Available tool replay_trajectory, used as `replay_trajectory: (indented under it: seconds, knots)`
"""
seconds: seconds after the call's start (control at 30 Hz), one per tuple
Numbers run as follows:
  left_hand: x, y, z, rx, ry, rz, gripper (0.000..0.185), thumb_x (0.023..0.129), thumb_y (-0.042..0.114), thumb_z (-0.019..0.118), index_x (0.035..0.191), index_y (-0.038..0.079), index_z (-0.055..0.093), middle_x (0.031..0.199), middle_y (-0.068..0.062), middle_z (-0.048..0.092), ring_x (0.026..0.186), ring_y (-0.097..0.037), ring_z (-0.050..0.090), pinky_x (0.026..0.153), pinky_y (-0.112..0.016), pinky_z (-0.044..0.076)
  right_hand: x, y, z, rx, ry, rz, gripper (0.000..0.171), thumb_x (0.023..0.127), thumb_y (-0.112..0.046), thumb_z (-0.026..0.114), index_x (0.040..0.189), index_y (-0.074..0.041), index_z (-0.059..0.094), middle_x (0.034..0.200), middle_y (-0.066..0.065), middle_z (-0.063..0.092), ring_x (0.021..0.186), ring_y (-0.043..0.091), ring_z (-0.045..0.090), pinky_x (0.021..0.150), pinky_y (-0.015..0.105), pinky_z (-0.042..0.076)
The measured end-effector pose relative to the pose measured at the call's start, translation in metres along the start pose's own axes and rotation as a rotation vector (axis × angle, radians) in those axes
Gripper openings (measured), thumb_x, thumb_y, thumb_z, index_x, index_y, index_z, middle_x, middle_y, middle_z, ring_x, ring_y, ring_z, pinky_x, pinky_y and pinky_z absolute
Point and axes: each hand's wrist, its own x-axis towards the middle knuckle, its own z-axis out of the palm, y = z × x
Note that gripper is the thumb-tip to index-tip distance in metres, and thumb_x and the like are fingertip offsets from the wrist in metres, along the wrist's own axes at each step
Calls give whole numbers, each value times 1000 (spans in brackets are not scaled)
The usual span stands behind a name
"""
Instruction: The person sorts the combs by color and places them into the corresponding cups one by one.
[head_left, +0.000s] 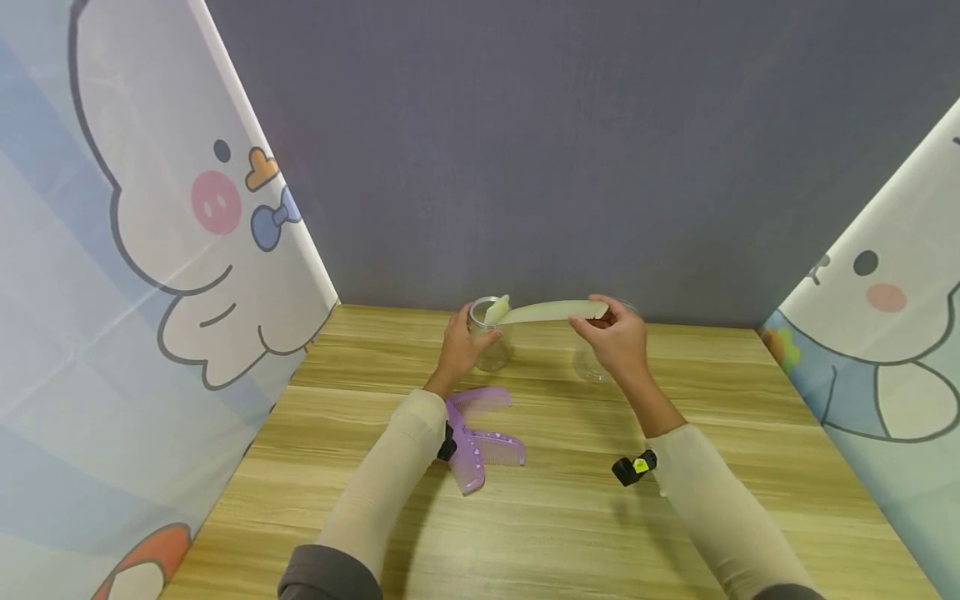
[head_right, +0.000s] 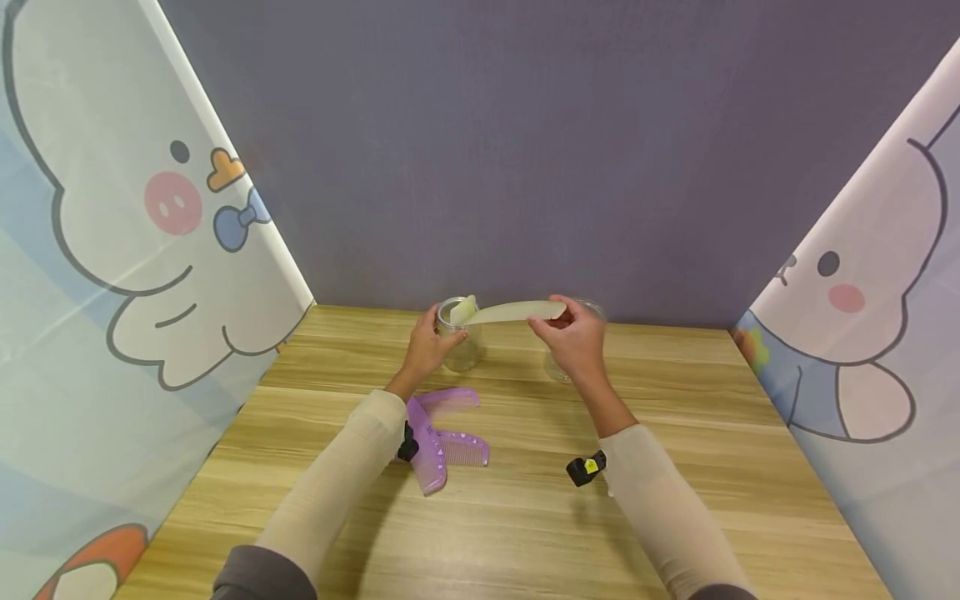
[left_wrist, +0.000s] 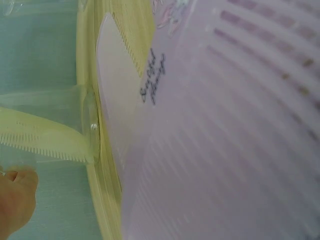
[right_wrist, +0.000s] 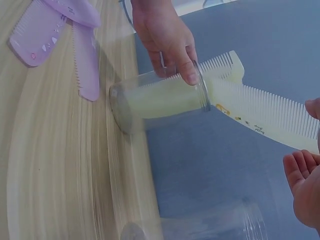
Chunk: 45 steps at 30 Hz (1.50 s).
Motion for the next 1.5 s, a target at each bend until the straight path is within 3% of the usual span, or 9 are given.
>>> replay_trajectory:
  seconds: [0.17,0.3,0.43,0.53,0.63,1.0,1.13,1.4,1.5]
  knots:
    - [-1,1,-1,-2,-7,3,86,87,34,82,154,4,38,140,-23,53,127,-39,55,107,-53,48,3,-2,9,-16,14,-38,55,84,-30,84,131,-7,67,83,7,64,74,2,65,63,12,51]
    - [-1,2,-2,-1,-11,8,85,87,35,81,154,5,38,139,-22,53,126,-38,55,106,-53,49,6,-4,17,-34,10,-48,56,84,-30,85,132,-7,67,87,10,66,80,17,71,66,11,52]
    - [-2,1,-2,12,-17,7,86,88,39,80,154,5,37,139,-21,53,125,-37,55,106,-52,49,7,-8,26,-52,9,-70,57,83,-29,85,132,-6,66,91,15,69,87,30,74,73,26,59]
    - [-2,1,-2,20,-18,8,87,88,41,80,154,5,36,140,-22,52,126,-37,55,107,-51,48,8,-11,32,-65,4,-94,58,83,-28,86,132,-4,66,96,17,70,90,33,74,79,43,61]
    - [-2,0,-1,24,-17,10,87,88,41,79,155,5,36,140,-21,52,126,-36,55,107,-51,48,10,-15,38,-83,0,-113,60,82,-30,86,132,-3,65,100,18,69,93,34,73,82,49,60]
    - [-2,-1,-1,9,-29,8,89,88,39,80,156,6,34,142,-20,51,130,-37,53,110,-51,47,19,-20,56,-89,-22,-106,63,83,-33,85,132,1,64,111,21,67,98,36,71,87,47,60]
    - [-2,-1,0,18,-22,21,88,88,39,80,155,4,35,141,-21,52,130,-37,54,109,-50,48,20,-20,60,-83,-80,-119,57,87,-31,82,133,-1,63,116,23,66,101,36,70,90,47,60]
    - [-2,-1,-1,10,-24,21,87,88,40,80,155,5,35,139,-20,52,128,-36,54,107,-51,49,21,-21,63,-74,-290,-132,44,96,-30,71,131,-8,56,137,26,51,118,39,61,100,49,55]
    - [-2,-2,-1,3,-26,18,87,88,40,79,155,6,35,139,-20,52,128,-36,54,108,-51,49,23,-24,65,-77,-336,-152,47,98,-28,69,138,-9,52,140,25,47,120,40,58,100,52,54]
